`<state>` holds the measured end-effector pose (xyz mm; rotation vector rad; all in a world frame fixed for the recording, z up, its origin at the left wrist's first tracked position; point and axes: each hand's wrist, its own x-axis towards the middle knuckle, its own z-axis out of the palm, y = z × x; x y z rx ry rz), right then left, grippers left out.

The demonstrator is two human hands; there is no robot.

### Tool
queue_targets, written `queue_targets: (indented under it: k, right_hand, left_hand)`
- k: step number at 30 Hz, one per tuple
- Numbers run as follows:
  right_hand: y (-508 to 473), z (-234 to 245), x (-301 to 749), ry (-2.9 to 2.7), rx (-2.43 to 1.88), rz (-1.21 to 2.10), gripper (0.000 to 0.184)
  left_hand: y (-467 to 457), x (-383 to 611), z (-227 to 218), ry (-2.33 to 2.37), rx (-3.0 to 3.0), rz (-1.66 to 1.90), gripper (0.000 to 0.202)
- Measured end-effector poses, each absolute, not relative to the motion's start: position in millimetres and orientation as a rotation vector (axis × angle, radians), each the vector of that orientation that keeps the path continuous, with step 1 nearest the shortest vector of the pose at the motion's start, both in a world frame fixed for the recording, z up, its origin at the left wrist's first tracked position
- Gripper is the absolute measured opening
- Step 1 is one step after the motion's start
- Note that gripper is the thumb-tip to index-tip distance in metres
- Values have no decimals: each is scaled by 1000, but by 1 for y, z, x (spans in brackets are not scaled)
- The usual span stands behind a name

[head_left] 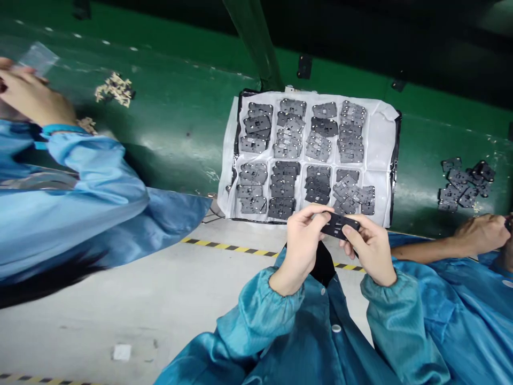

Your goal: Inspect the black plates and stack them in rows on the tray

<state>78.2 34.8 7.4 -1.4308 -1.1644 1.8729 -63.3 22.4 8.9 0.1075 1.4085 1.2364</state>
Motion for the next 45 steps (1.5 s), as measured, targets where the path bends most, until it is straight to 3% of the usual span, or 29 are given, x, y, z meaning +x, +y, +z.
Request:
queue_targets:
  k: [7, 11, 14, 16, 20, 23, 26, 29, 32, 37, 45]
  right_hand:
    - [29, -12, 55, -1071, -1545, 1676, 23]
    - [24, -48, 45, -1013, -1615, 1671, 23]
    - [23, -73, 53, -1303, -1644, 1682, 23]
    - [30, -84, 65, -1541, -1686, 1473, 25]
    - [63, -96, 88, -1772, -1818, 728, 28]
    - [90, -107, 87, -1930, -1832, 542, 42]
    - [105, -119, 78, -2048, -1830, 556, 53]
    - [111, -122, 75, -2002, -1816, 600, 43]
    - [110, -106, 78, -1763, -1789, 825, 24]
    - [89, -57, 72, -1181, -1570, 1437, 29]
    - [58, -28, 55, -1022, -1464, 1532, 29]
  left_hand:
    - [14, -65, -4, 1473, 94, 1337, 5]
    - [-3, -80, -32, 1512, 226, 1202, 10]
    - [-12, -101, -63, 1607, 425, 1089, 18]
    - [-12, -114, -82, 1684, 608, 1063, 20]
    - [5, -127, -107, 1711, 1136, 902, 18]
    - [14, -125, -109, 1765, 1431, 769, 21]
    - [9, -120, -103, 1847, 1479, 713, 35]
    - [-2, -115, -95, 1876, 1418, 765, 42]
    - [-2, -107, -87, 1851, 1255, 920, 40]
    - [29, -84, -64, 1547, 611, 1192, 33]
    - [40, -65, -41, 1539, 348, 1316, 20]
